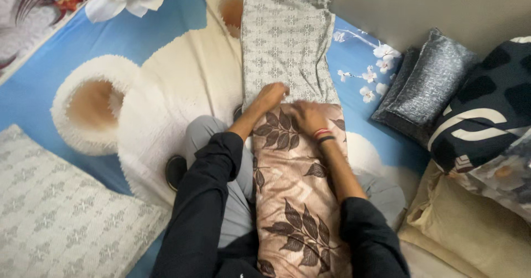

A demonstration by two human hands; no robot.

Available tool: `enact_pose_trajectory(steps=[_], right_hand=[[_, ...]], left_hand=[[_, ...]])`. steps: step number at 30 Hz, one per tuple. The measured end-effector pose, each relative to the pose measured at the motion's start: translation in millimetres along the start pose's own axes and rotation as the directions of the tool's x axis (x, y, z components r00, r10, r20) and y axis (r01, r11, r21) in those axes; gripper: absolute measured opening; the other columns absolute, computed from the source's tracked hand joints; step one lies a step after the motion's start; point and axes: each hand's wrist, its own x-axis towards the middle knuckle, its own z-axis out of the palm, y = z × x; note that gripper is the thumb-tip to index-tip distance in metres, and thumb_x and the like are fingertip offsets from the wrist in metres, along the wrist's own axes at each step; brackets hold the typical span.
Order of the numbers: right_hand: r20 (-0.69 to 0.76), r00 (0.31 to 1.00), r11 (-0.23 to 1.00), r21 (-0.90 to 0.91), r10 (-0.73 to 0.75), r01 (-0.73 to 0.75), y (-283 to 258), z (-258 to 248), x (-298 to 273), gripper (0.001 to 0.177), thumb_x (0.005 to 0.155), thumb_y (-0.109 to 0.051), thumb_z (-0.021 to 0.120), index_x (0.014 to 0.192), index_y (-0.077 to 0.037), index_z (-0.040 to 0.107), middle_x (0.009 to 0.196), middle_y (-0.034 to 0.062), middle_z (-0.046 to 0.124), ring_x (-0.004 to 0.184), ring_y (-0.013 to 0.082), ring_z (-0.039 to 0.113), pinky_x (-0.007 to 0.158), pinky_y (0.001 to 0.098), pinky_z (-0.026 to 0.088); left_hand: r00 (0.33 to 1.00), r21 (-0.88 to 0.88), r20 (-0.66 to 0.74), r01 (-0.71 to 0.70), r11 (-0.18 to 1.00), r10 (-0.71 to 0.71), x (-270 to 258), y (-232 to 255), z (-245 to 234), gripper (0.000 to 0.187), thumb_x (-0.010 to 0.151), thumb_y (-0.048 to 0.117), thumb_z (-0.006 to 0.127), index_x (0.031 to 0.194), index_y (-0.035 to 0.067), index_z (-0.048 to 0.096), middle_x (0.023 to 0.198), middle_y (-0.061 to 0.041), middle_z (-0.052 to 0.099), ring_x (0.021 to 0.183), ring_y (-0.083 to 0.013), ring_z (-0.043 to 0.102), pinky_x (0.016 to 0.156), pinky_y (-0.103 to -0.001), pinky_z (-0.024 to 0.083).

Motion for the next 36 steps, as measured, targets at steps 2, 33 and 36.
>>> enact_pose_trajectory(steps=[2, 33, 36], right_hand=[[-0.122, 0.991, 0.992, -0.115, -0.061, 0.047, -5.8, 15.3, -2.5, 0.039, 0.104, -0.042, 0.055, 0.121, -0.011, 0.071, 0.118, 0.0141, 0.072, 0.107, 0.0311, 0.067, 0.099, 0.0487, 0.047], [-0.246, 0.969, 0.995, -0.095, 0.013, -0.037, -18.7, 6.5, -1.4, 0.014, 0.093, -0.015, 0.065, 0.082, -0.007, 0.062, 0.076, 0.0117, 0.062, 0.074, 0.0279, 0.056, 0.068, 0.0434, 0.046], [-0.298, 0.95, 0.987, -0.152, -0.093, 0.049, -30.4, 2.5, 2.9, 0.012, 0.087, -0.015, 0.066, 0.083, -0.006, 0.06, 0.079, 0.0129, 0.061, 0.08, 0.0291, 0.059, 0.072, 0.0429, 0.049]], left_hand=[[0.986, -0.026, 0.169, -0.005, 1.0, 0.009, 1.1, -22.7, 18.2, 0.016, 0.083, 0.009, 0.069, 0.097, 0.011, 0.078, 0.098, -0.017, 0.073, 0.094, -0.034, 0.071, 0.08, -0.045, 0.056], [1.0, 0.072, 0.013, 0.013, 0.997, -0.014, 30.7, 22.3, -33.8, 0.035, 0.093, 0.033, 0.07, 0.107, 0.001, 0.068, 0.085, -0.015, 0.069, 0.07, -0.0299, 0.069, 0.059, -0.044, 0.056], [0.987, 0.104, -0.083, -0.13, 0.986, 0.139, 22.0, 23.0, -36.4, 0.03, 0.093, 0.034, 0.072, 0.109, 0.008, 0.073, 0.091, -0.013, 0.071, 0.076, -0.0317, 0.071, 0.065, -0.045, 0.056]])
